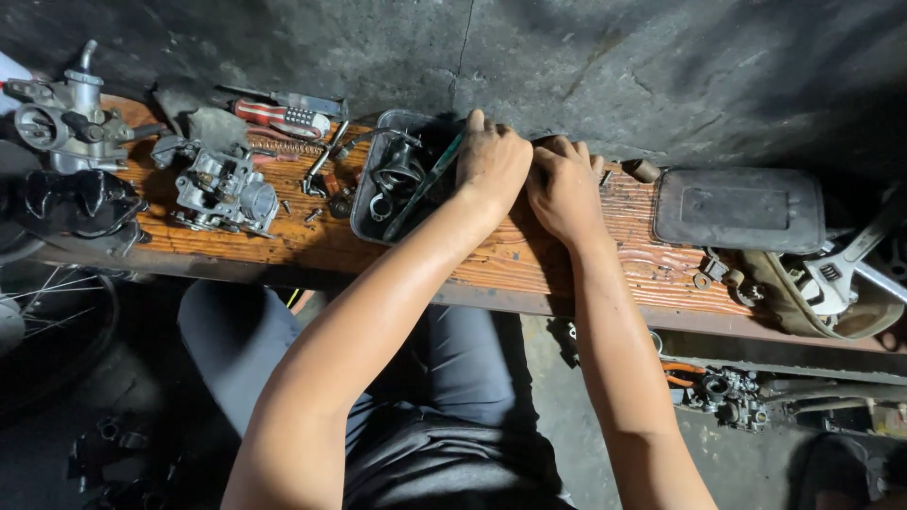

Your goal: The person cleans a carburetor part with a cloth, then uses a toothbrush to scrub small components in a tray. They wipe the parts again and reassemble the carburetor using a screwdriver.

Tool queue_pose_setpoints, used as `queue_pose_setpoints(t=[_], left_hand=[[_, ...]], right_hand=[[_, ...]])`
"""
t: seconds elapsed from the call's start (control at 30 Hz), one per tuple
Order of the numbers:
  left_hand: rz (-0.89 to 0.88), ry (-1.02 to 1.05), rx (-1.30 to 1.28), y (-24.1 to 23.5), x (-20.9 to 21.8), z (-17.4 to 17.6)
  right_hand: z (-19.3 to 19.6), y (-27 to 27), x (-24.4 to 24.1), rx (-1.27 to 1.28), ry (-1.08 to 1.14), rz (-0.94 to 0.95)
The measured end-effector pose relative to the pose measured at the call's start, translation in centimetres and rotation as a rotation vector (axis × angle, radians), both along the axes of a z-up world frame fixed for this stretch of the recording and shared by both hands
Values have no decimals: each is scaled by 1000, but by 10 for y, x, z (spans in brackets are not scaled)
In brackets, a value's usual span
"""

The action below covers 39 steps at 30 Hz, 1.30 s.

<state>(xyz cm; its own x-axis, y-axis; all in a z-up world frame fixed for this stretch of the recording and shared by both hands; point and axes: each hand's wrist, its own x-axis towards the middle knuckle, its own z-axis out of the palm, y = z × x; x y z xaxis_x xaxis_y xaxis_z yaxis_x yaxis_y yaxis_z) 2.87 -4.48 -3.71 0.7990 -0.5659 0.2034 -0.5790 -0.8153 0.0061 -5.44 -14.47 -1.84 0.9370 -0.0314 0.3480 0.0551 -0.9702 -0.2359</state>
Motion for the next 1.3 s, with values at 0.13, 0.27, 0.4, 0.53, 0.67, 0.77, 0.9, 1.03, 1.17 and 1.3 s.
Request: queue_pose_setpoints(t=[0.13, 0.27, 0.4, 0.53, 0.67, 0.77, 0.9, 1.03, 1.17, 1.3], left_hand=[[-13, -132, -87, -1, 2, -17], [-49, -263, -194, 6, 3, -14], [-72, -207, -345, 37, -9, 28], [-122, -176, -481, 77, -19, 52], [-202, -112, -597, 124, -41, 90], [-199, -113, -648, 153, -51, 104], [-132, -260, -577, 188, -58, 107], [-73, -327, -466, 221, -69, 108], [-32, -297, -532, 249, -80, 101], [-42, -295, -698, 265, -88, 93]], right_hand=[[0, -2, 0, 14, -17, 12], [13, -4, -2, 186, -118, 91], [35, 11, -8, 551, -250, 218], [50, 28, -13, 727, -236, 306], [62, 44, -12, 733, -159, 448], [73, 64, -10, 705, -90, 529], [87, 97, -5, 750, -12, 648], [93, 122, 3, 695, 58, 699], [89, 145, 13, 631, 42, 731], [93, 166, 14, 651, 3, 816]])
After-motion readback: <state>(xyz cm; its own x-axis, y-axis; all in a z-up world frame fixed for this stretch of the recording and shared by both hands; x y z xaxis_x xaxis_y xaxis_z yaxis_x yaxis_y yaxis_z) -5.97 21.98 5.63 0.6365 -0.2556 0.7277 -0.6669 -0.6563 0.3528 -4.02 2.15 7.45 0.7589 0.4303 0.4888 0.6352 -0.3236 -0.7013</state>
